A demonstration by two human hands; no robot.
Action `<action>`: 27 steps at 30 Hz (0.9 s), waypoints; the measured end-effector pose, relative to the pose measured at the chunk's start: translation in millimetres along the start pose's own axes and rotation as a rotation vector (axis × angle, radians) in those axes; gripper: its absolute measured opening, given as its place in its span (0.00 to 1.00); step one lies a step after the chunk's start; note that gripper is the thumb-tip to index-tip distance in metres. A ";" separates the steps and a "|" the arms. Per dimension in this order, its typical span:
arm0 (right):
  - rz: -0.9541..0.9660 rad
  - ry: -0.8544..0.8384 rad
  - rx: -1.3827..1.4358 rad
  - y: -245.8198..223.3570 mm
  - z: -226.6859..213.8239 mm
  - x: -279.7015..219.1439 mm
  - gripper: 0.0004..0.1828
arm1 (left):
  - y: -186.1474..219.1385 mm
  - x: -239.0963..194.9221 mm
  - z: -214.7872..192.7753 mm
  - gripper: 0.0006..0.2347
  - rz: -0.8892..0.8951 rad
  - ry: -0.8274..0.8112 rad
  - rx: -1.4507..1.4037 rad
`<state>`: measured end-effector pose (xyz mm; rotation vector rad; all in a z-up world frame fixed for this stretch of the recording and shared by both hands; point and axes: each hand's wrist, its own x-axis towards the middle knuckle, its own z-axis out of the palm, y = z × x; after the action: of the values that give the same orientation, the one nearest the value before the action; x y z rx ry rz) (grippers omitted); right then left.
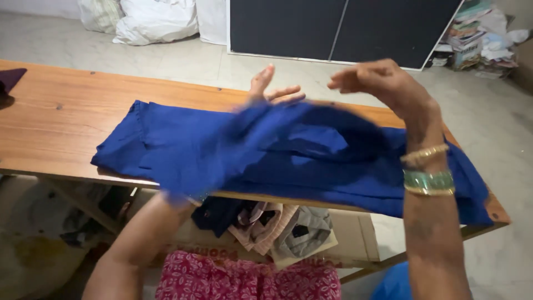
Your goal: The person folds a blue collared shirt on a wooden table, smoothing the fabric and aligning the sleeves and sides, then fastens the collar buttons and presses the folded shirt flat. They lift the folded shirt off the table and carry it away.
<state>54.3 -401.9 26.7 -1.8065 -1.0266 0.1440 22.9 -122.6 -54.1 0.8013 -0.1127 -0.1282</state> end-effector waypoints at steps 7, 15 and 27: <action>-0.014 -0.083 -0.184 -46.5 62.3 -88.4 0.20 | -30.9 -1.3 -84.0 0.18 0.076 -0.158 0.365; 0.106 -0.005 -0.622 13.1 24.9 -121.5 0.39 | 57.4 -184.3 -68.5 0.22 -0.142 -0.493 1.453; 0.202 0.379 -0.708 71.6 12.5 -159.3 0.35 | -184.0 -225.7 -141.9 0.39 0.355 0.181 1.656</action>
<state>-11.4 -513.3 -91.4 -2.4480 -0.6542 -0.4828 -191.7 -113.4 -296.6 2.4129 -0.1815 0.4539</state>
